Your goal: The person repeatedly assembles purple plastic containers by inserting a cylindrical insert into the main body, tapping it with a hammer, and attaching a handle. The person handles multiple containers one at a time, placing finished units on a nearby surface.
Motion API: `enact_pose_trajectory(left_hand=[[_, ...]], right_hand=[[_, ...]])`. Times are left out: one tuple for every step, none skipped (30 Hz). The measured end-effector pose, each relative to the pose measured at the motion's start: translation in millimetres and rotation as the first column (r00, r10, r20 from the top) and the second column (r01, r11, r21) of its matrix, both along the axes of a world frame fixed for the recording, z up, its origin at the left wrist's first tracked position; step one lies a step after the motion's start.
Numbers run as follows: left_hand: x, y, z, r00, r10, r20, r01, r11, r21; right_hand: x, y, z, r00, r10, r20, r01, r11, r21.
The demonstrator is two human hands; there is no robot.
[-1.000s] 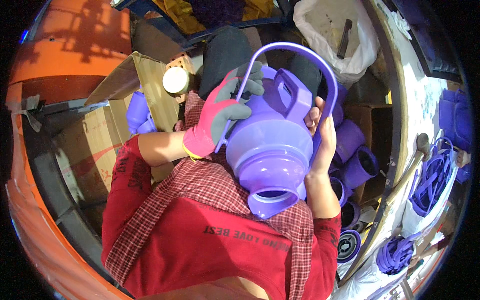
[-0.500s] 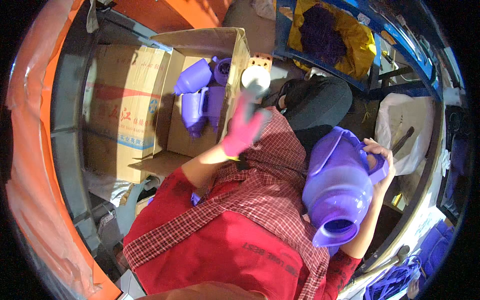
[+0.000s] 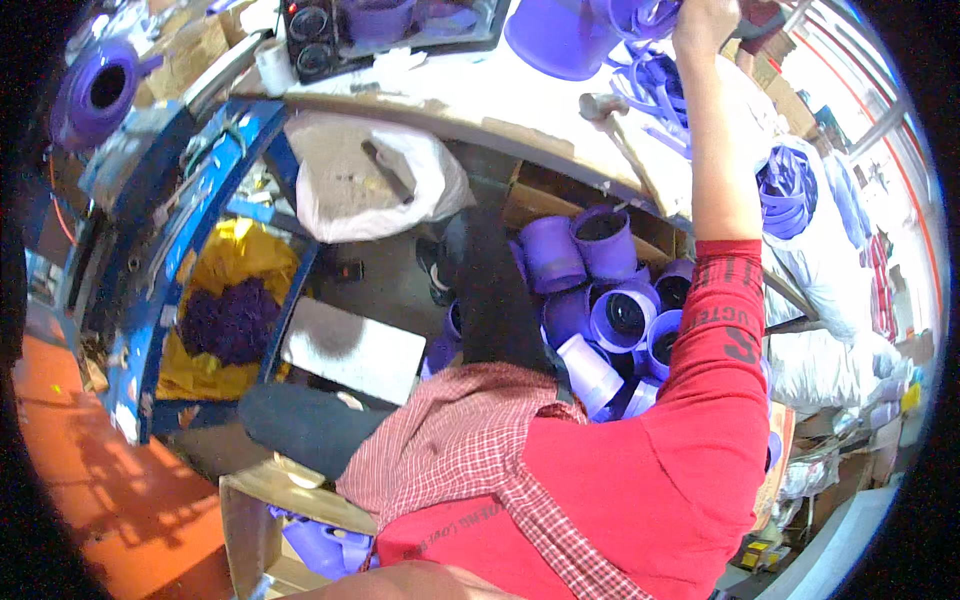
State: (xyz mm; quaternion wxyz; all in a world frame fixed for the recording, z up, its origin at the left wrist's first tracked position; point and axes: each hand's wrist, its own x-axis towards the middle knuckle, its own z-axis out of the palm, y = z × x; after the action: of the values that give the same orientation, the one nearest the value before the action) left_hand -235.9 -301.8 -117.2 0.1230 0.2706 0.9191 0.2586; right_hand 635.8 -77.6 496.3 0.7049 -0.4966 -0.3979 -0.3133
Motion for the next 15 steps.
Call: enact_pose_trajectory(left_hand=[[-2.1, -4.0, 3.0, 0.999, 0.009, -0.034, -0.01, 1.0, -0.027], [-3.5, -6.5, 9.3, 0.998, 0.019, -0.067, -0.023, 0.998, -0.052], [-4.0, -13.5, 19.2, 0.994, 0.027, -0.108, -0.035, 0.997, -0.074], [-4.3, -19.7, 27.7, 0.99, 0.033, -0.137, -0.045, 0.995, -0.087], [-2.1, -25.9, 41.1, 0.984, 0.026, -0.174, -0.044, 0.994, -0.096], [0.3, -31.8, 57.5, 0.976, 0.019, -0.215, -0.041, 0.994, -0.099], [2.6, -36.7, 76.7, 0.966, 0.003, -0.26, -0.028, 0.995, -0.091], [4.7, -39.0, 99.0, 0.95, -0.028, -0.312, 0.004, 0.997, -0.075], [5.0, -40.8, 126.0, 0.926, -0.074, -0.371, 0.056, 0.997, -0.058], [5.4, -37.4, 154.8, 0.89, -0.126, -0.439, 0.125, 0.992, -0.032], [7.0, -30.2, 185.5, 0.832, -0.179, -0.525, 0.208, 0.978, -0.004], [12.6, -24.1, 219.3, 0.801, -0.195, -0.566, 0.216, 0.976, -0.031], [16.2, -8.5, 256.0, 0.625, -0.262, -0.735, 0.303, 0.95, -0.081], [34.6, 2.9, 289.4, 0.639, -0.262, -0.723, 0.352, 0.936, -0.028], [51.5, 19.8, 327.6, 0.52, -0.306, -0.798, 0.473, 0.881, -0.029]], right_hand=[[10.1, 11.9, -3.4, 0.989, 0.14, 0.036, -0.142, 0.989, 0.044], [24.7, 25.0, -6.9, 0.965, 0.262, 0.004, -0.261, 0.962, 0.077], [40.7, 37.8, -18.5, 0.956, 0.292, -0.035, -0.292, 0.956, 0.027], [53.2, 55.1, -29.7, 0.975, 0.221, 0.023, -0.221, 0.975, 0.01], [68.7, 70.1, -40.6, 1.0, 0.025, 0.01, -0.025, 0.998, -0.057], [81.9, 90.3, -57.0, 0.989, -0.144, 0.019, 0.146, 0.979, -0.141], [91.2, 109.7, -72.4, 0.984, -0.171, -0.042, 0.162, 0.973, -0.164], [100.4, 121.4, -86.6, 0.986, -0.125, -0.109, 0.103, 0.978, -0.183], [107.1, 132.5, -100.9, 0.978, -0.074, -0.195, 0.021, 0.965, -0.263], [111.1, 142.7, -114.6, 0.978, 0.003, -0.207, -0.05, 0.974, -0.22], [115.9, 153.3, -113.5, 0.958, -0.044, -0.283, -0.024, 0.972, -0.233], [119.2, 162.8, -104.5, 0.903, -0.419, -0.09, 0.353, 0.846, -0.4], [116.3, 164.0, -102.0, 0.865, -0.493, 0.092, 0.462, 0.711, -0.529], [103.9, 172.2, -94.5, 0.716, -0.561, 0.416, 0.683, 0.44, -0.582], [76.0, 191.3, -103.9, 0.678, -0.558, 0.478, 0.729, 0.592, -0.343]])
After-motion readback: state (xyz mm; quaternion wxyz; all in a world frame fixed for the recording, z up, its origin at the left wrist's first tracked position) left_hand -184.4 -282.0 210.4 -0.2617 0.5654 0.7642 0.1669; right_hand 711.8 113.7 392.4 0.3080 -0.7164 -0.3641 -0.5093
